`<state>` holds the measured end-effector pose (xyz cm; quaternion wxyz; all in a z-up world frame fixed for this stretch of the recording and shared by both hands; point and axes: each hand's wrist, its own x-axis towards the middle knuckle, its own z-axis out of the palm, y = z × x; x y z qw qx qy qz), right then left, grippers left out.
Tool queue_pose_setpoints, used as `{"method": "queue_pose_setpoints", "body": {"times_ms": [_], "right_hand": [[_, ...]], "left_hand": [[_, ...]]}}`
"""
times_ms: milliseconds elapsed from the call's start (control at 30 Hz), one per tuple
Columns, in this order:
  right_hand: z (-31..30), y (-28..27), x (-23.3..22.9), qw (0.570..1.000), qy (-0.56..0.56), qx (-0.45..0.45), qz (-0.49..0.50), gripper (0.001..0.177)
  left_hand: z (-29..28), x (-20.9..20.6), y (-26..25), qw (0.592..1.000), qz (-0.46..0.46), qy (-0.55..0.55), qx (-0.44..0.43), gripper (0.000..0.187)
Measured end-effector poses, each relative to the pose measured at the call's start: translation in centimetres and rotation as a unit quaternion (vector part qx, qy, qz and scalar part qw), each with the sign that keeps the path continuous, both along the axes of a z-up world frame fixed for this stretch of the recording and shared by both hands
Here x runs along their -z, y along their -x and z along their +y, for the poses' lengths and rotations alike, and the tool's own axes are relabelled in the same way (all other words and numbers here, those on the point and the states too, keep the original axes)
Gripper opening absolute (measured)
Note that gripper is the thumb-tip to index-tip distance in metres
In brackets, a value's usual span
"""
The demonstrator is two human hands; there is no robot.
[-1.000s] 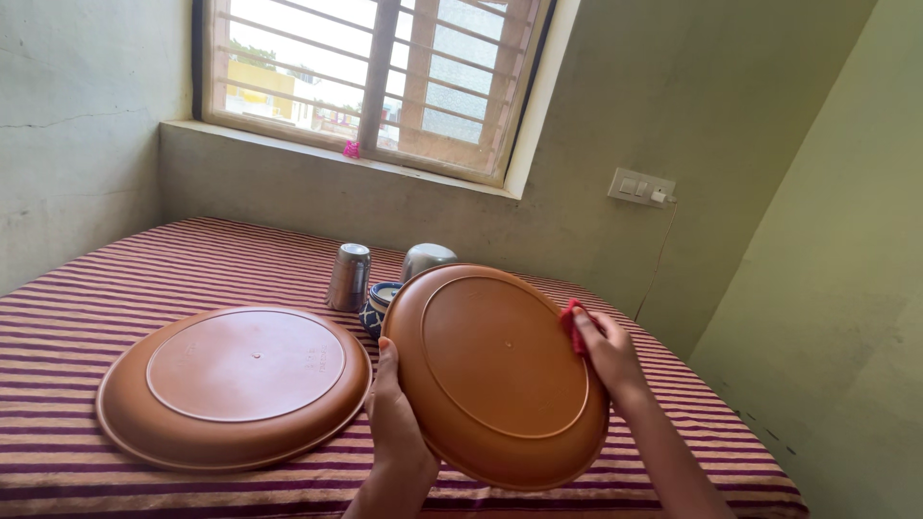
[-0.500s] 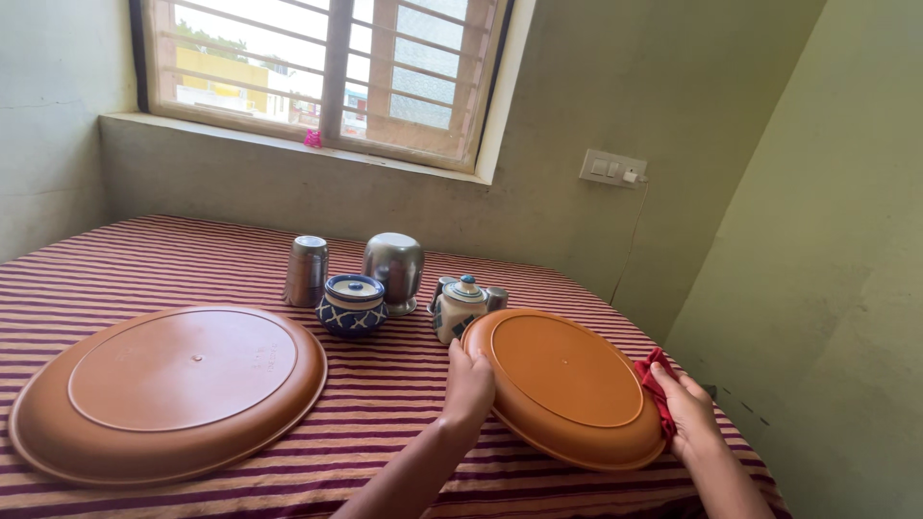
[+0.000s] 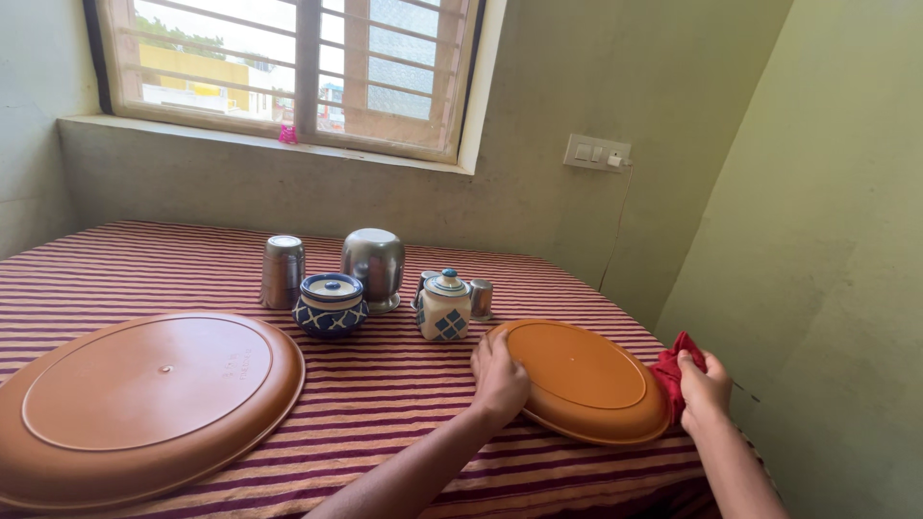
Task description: The person wipes the front and back of several plates with a red cloth and places them upside down on a table next to other kitchen items.
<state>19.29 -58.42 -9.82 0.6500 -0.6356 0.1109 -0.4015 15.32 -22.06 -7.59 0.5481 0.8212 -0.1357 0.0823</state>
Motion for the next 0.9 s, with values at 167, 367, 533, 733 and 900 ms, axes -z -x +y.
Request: {"method": "queue_pose_setpoints", "body": {"times_ms": [167,367,533,733,900], "right_hand": [[-0.9,4.3,-1.5,0.988,0.014,0.039,-0.147,0.017],[-7.2,11.2,-3.6,0.973,0.067,0.094,-0.198,0.014],[-10.6,22.3,-4.9,0.995,-0.003,0.095,0.008,0.027],[-18.7,29.0,0.9,0.924,0.014,0.081,0.374,0.042],[-25.1,28.4,11.0,0.828,0.109,0.016,0.55,0.044]], "left_hand": [[-0.8,-1.1,2.1,0.992,0.005,-0.119,-0.029,0.067],[-0.6,-2.2,4.1,0.965,-0.021,-0.262,0.015,0.048],[-1.9,-2.8,4.9,0.917,-0.164,-0.362,-0.028,0.045],[-9.6,1.1,11.1,0.811,-0.498,-0.089,0.293,0.028],[-20.9,9.6,15.6,0.902,-0.19,-0.117,0.369,0.038]]}}
